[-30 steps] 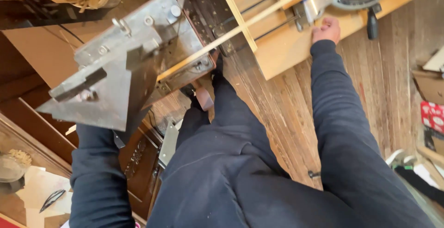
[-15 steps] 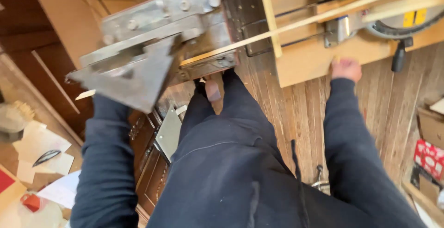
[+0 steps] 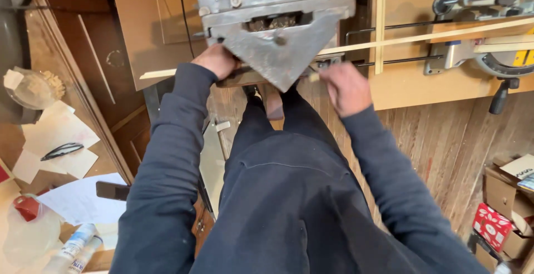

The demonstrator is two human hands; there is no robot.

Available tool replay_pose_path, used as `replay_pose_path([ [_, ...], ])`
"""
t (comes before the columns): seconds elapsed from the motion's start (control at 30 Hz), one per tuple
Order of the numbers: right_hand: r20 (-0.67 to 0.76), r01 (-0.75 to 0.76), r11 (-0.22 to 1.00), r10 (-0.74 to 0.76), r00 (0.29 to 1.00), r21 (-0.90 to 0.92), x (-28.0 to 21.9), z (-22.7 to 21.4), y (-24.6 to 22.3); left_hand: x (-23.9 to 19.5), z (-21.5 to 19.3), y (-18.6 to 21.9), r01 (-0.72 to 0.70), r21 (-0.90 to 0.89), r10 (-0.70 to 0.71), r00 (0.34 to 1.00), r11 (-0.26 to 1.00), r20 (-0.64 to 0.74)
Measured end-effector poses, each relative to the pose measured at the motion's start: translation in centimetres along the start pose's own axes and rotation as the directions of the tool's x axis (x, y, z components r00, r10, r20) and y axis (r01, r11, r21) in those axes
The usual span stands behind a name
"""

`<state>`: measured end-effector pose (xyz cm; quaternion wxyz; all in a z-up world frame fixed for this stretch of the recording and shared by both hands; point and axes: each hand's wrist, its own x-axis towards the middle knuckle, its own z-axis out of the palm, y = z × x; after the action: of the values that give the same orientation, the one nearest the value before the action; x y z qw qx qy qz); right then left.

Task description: Cutting and measuring wooden frame molding strips using a manual miter chopper.

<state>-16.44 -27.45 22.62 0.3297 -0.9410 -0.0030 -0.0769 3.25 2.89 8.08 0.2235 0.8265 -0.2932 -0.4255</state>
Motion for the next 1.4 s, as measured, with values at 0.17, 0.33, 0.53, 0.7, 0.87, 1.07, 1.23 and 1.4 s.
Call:
replay_pose_path([
  [0.17,0.15,-0.057,0.977,0.089,0.985,-0.207,4.6,3.1,2.9,-1.8,-3.3,3.3,-0.061,-0.2,0.066,0.998,0.978,0.015],
  [0.33,0.303,-0.15,0.953,0.23,0.925,-0.264,7.8,3.7,2.4,-2.4,-3.4,2.7,-0.248,-0.287,0.228,0.968,0.925,-0.103],
  [0.53,0.467,-0.115,0.979,0.183,0.865,-0.17,7.7,4.7,2.7,-2.9,-5.0,4.0,-0.047,-0.218,0.058,0.997,0.975,0.045],
  [0.7,0.351,0.051,0.987,0.005,0.936,-0.151,5.0,6.6,4.0,-2.4,-4.7,3.8,-0.081,-0.36,0.094,0.995,0.929,0.02],
  [0.87,0.364,-0.059,0.993,0.094,0.927,-0.106,5.7,4.4,1.0,-2.5,-4.3,3.6,-0.085,-0.324,0.1,0.995,0.942,0.029],
  [1.07,0.318,0.048,0.992,-0.008,0.948,-0.118,5.7,4.0,0.5,-2.5,-4.5,4.3,-0.115,-0.296,0.126,0.992,0.948,0.017],
  [1.23,0.282,0.077,0.989,-0.039,0.959,-0.125,5.3,4.4,0.1,-2.4,-3.6,3.3,-0.2,-0.248,0.197,0.98,0.948,-0.038],
  [1.4,0.256,0.002,0.979,0.051,0.965,-0.206,3.7,5.9,0.8,-2.9,-3.8,3.7,-0.196,-0.233,0.192,0.981,0.953,-0.039],
])
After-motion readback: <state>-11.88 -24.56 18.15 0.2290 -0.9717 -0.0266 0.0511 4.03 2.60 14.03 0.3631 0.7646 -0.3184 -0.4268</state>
